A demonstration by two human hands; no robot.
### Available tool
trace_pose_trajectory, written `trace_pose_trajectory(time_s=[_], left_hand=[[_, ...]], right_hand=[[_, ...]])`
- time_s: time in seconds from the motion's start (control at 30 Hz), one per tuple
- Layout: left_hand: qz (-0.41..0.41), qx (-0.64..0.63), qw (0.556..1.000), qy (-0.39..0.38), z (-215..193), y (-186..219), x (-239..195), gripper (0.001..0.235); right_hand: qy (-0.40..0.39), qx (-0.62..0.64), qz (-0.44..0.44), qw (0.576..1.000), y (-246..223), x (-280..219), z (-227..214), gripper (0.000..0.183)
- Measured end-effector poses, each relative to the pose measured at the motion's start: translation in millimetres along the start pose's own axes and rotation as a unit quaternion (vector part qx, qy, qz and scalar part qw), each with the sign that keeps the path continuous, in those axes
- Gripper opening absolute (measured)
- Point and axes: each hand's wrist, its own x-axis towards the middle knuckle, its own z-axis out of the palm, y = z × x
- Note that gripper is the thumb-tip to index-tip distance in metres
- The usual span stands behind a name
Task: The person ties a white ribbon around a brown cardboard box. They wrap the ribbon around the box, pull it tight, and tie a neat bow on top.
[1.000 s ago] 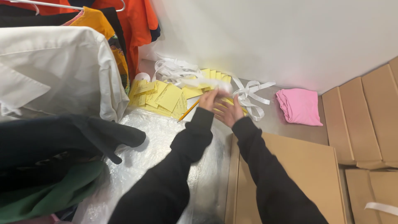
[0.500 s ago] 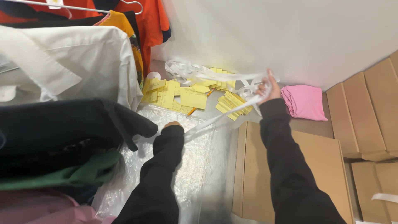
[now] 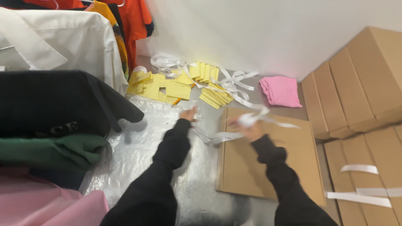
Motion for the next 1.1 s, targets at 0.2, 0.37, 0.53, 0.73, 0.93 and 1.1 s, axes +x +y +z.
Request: trace_pose_trajectory(time_s=[0.2, 0.37, 0.53, 0.73, 0.93, 1.1], left_hand=[[-0.023, -0.268, 0.874, -0.405, 131.4, 66.7, -109.9, 0.113], [-0.002, -0.422, 0.859, -0.289, 134.9, 77.0, -171.3, 0.028], [0.035, -0.339, 0.902, -0.265, 173.8, 56.0, -229.7, 0.028], [0.122, -0.156, 0.897, -0.395, 216.0, -8.4, -337.9, 0.026], [-0.012, -0.247, 0.943, -0.223, 165.7, -130.4, -287.0, 0.053], [-0.122, -0.564, 0.816, -0.004, 77.8, -136.4, -301.4, 0.014]], right_hand=[[-0.233, -0.227, 0.022, 0.945, -29.9, -51.8, 40.6, 0.005], [-0.373, 0.041, 0.183, 0.909, 9.5, -121.1, -31.9, 0.025], [-0.088, 0.317, 0.338, 0.882, 19.6, -180.4, -67.4, 0.060], [-0.019, 0.620, 0.287, 0.730, -26.1, -191.4, -77.1, 0.083], [0.214, 0.620, 0.252, 0.711, -59.0, -220.1, -105.7, 0.045], [0.151, 0.625, 0.182, 0.744, -42.9, -270.0, -144.3, 0.038]])
